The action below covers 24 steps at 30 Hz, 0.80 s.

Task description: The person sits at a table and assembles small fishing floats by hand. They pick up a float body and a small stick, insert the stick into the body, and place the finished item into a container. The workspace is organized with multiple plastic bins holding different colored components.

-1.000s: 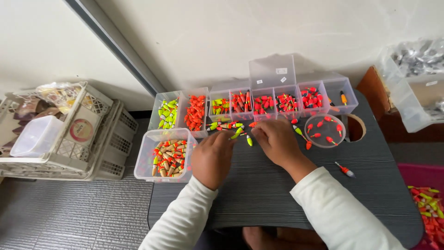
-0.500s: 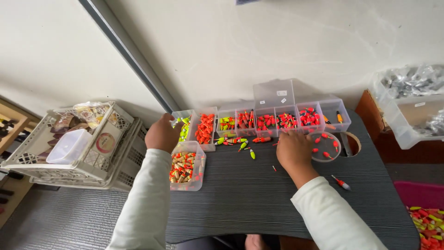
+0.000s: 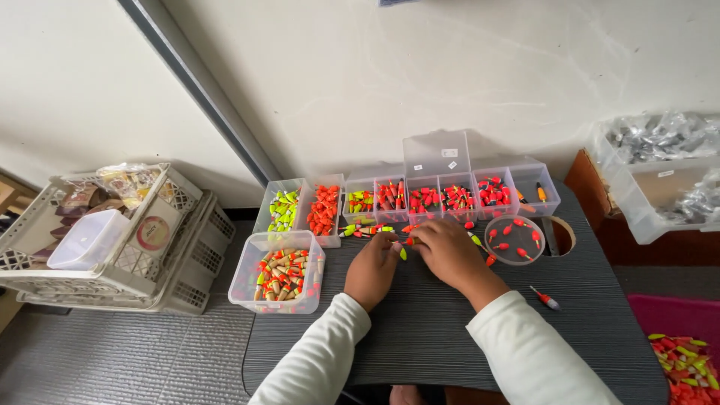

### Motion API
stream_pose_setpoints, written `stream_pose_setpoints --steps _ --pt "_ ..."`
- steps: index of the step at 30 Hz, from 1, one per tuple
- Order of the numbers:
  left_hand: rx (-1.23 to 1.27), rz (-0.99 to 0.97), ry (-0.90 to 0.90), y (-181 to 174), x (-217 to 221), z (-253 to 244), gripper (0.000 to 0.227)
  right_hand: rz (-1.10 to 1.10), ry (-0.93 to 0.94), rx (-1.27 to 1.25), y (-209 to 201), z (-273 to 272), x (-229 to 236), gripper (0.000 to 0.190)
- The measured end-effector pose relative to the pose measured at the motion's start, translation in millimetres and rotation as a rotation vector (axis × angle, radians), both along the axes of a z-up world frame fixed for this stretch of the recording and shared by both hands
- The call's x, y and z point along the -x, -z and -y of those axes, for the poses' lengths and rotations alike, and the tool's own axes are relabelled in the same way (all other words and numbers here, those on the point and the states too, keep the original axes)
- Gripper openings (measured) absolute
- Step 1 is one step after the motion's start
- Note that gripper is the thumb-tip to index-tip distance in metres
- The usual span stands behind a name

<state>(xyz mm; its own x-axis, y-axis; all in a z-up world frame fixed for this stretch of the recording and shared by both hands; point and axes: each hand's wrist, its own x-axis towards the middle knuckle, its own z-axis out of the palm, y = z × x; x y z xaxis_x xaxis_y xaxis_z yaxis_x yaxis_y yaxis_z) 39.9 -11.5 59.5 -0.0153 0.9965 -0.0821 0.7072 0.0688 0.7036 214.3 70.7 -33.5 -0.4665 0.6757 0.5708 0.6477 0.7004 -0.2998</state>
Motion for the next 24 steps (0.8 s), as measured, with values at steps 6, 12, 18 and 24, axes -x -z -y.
stream_pose_setpoints --steps 6,12,18,24 --pt "-0.104 0.001 0.008 55.1 14.3 -14.4 0.027 -0.03 -0.057 0.107 -3.4 10.2 11.8 0.02" --pt "-0.197 0.054 0.047 76.5 24.7 -22.6 0.02 -0.082 -0.086 0.276 5.3 7.3 14.6 0.02" --pt "-0.164 0.163 0.035 72.4 23.7 -21.5 0.019 -0.246 -0.094 0.352 -17.9 16.6 14.5 0.021" --pt "-0.094 0.354 -0.018 88.5 33.5 -33.0 0.024 -0.33 -0.066 0.328 -9.1 14.9 17.9 0.025"
